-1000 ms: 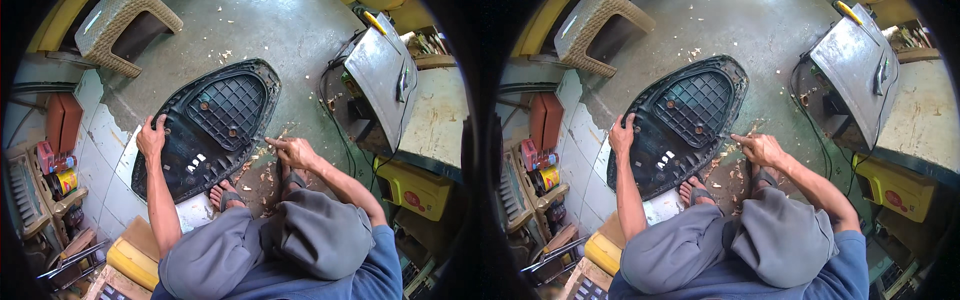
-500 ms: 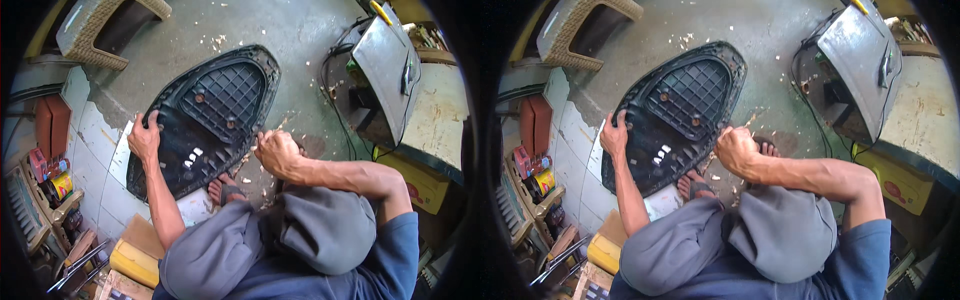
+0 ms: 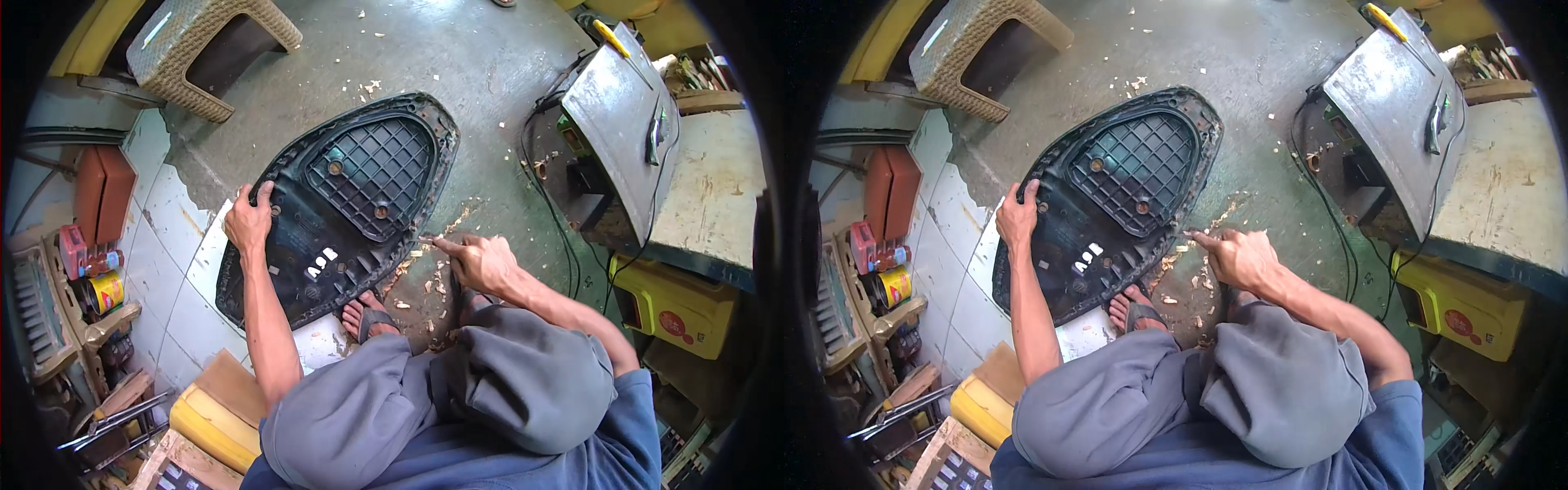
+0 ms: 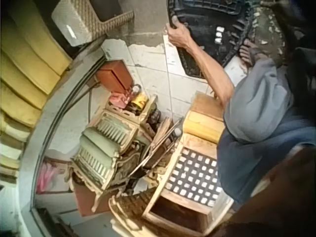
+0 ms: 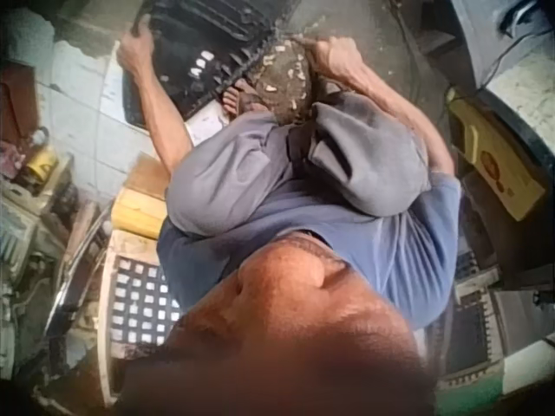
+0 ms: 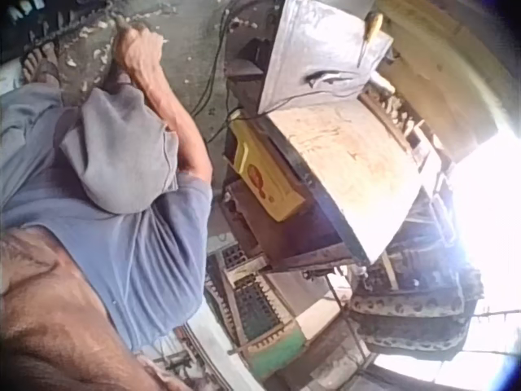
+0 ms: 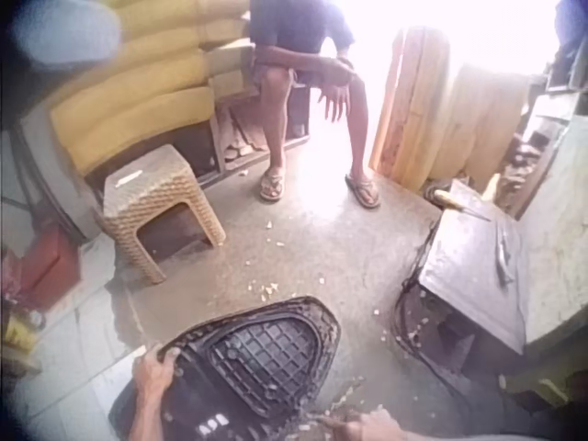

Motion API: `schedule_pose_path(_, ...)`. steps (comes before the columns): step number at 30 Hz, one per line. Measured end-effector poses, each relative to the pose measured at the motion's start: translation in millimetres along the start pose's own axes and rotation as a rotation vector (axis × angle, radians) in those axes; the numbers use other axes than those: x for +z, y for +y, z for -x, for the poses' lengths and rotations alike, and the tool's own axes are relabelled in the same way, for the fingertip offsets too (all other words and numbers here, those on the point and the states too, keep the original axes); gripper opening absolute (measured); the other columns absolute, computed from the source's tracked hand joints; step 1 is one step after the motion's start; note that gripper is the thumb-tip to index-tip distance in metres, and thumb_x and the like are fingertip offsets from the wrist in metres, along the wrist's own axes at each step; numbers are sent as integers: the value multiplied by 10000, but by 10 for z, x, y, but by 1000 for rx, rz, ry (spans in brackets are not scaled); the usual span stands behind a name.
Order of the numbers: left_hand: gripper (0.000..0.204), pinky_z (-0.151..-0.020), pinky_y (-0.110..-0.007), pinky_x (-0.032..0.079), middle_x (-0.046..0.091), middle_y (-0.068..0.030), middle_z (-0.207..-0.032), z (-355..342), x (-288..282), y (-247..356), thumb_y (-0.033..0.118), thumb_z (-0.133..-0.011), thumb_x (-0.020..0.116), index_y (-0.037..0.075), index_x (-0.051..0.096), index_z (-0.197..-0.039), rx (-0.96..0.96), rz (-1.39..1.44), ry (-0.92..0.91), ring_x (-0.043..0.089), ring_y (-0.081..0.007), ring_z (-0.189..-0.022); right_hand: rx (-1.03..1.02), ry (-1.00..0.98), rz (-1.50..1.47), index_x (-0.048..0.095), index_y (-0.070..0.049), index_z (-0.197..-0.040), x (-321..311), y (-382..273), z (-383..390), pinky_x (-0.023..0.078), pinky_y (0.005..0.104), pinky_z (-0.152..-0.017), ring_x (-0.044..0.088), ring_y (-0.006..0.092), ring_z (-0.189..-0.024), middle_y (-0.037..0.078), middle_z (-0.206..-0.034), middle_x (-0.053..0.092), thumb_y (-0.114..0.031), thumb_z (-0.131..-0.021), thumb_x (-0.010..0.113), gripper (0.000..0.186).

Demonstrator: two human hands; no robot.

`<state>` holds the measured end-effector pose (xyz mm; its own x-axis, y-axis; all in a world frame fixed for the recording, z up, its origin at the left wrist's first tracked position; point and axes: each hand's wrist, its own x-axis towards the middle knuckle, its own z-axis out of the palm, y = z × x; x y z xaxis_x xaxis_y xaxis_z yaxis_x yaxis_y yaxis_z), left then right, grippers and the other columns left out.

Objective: The person uses a small metal tool to scrape and clean the edges of a black plastic motorcycle part. They remove debris and old adhesive residue from the perimeter of the object while holding it on the floor.

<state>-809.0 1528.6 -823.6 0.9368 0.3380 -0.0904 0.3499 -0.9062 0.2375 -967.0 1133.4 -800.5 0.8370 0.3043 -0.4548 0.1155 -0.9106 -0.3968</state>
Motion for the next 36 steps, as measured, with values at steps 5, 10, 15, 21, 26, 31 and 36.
schedule_pose_path(5,803,-931,-504,499,697,-266,-1095,95,-88,73,762,-835,557,86,680,-1250,-5,47,15,648,-449,-1083,-164,-167,481,689,-94,-1198,-513,-560,-266,552,435,-595,712,276,-714,113,-929,704,-173,-884,558,348)
schedule_pose_path(10,782,-911,-504,508,702,-259,-1085,84,-50,59,756,-831,570,104,684,-1249,-23,13,-3,652,-455,-1066,-79,-461,644,615,14,-1161,-246,-903,-442,541,448,-536,698,281,-713,160,-869,669,-196,-967,491,312)
schedule_pose_path(15,738,-866,-517,511,708,-265,-1023,16,16,11,745,-829,586,139,692,-1237,-8,-3,28,658,-467,-1024,-125,-161,253,457,-102,-1458,41,-392,-334,578,462,-522,697,348,-674,192,-929,645,-177,-936,548,536)
schedule_pose_path(21,743,-872,-516,510,711,-259,-1025,-6,75,-37,743,-840,570,126,689,-1235,-19,-2,4,658,-463,-1030,-189,-82,71,463,-271,-1484,18,-86,-259,554,456,-527,684,316,-675,166,-949,637,-204,-877,594,625)
schedule_pose_path(26,795,-895,-499,511,706,-266,-1051,32,156,-122,757,-843,554,83,685,-1243,-27,40,10,658,-456,-1047,-172,-68,199,502,-82,-1443,-327,-267,-114,533,451,-646,672,345,-701,214,-950,623,-135,-914,496,532)
schedule_pose_path(31,805,-889,-504,520,709,-266,-1043,62,187,-145,768,-836,553,73,702,-1214,-13,35,59,667,-459,-1025,-20,-100,392,536,-96,-1415,-707,-396,-167,527,456,-616,683,340,-755,189,-927,639,-170,-936,501,487)
schedule_pose_path(36,776,-874,-508,524,712,-264,-1025,80,127,-111,754,-843,558,89,700,-1218,-22,36,58,671,-460,-1008,-73,-222,539,503,-34,-1427,-818,-473,-254,530,429,-609,679,332,-780,203,-934,629,-151,-945,495,496)
